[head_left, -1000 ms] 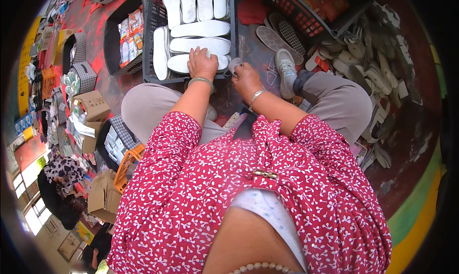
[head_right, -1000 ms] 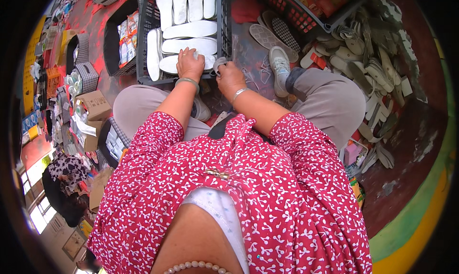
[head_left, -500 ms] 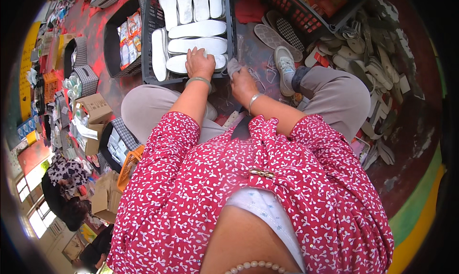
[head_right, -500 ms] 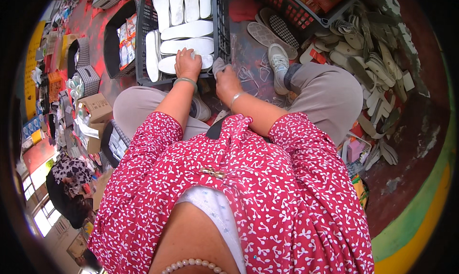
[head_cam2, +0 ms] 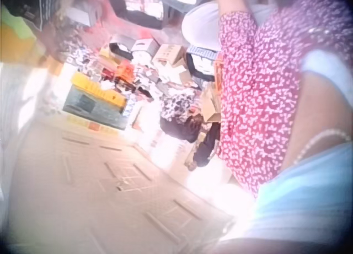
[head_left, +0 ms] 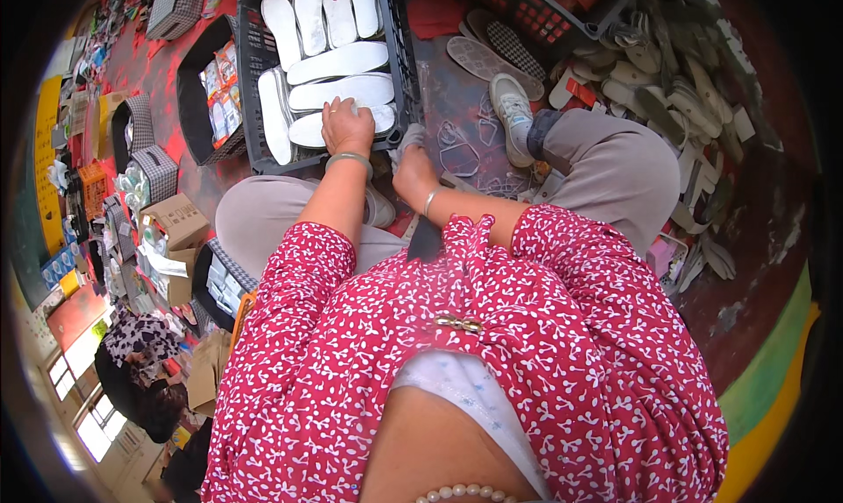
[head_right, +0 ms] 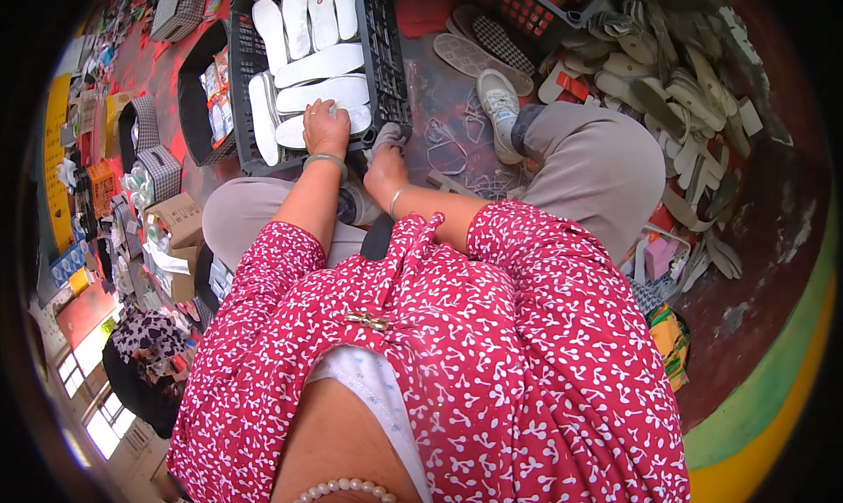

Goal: The person cleans white shoe insoles with a cloth and places them into a black plastic crate.

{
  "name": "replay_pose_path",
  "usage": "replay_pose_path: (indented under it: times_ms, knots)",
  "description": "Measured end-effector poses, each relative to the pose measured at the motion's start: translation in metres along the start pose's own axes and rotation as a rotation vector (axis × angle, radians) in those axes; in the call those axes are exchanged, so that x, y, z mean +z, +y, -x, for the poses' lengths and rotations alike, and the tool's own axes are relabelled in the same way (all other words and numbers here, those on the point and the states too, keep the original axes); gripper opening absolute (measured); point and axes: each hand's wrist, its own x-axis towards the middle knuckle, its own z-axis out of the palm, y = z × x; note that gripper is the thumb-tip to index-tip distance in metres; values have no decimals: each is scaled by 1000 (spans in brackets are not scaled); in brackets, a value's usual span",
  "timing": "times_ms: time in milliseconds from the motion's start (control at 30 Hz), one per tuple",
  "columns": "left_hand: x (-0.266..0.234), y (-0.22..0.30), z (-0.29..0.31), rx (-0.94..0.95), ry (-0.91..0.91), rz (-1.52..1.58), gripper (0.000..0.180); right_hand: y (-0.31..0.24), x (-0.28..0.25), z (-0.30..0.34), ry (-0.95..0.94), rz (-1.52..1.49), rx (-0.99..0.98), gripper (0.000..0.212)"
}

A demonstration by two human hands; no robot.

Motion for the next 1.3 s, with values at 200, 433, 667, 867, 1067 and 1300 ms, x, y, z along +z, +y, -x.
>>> replay_pose_path:
  times_ms: [200,433,667,867,1067,1300]
  knots:
    - [5,17,-3,37,-13,-19,38,149,26,-139,-213,578,-176,19]
    - [41,14,-46,30,-8,-82,36,207,43,-255,-399,842,-661,9]
    - [67,34,-77,93,-23,-96,34,171,95,-291,-204,58,272,23]
    - [77,34,-93,80,-10,-107,34,130,-31,-317,-555,-495,370,24]
    - [96,41,-116,132,-16,-79,33,144,-50,-358,-236,-1340,832,20]
    - [133,63,-148,189,-16,-84,29,232,70,-463,-273,-1068,586,27]
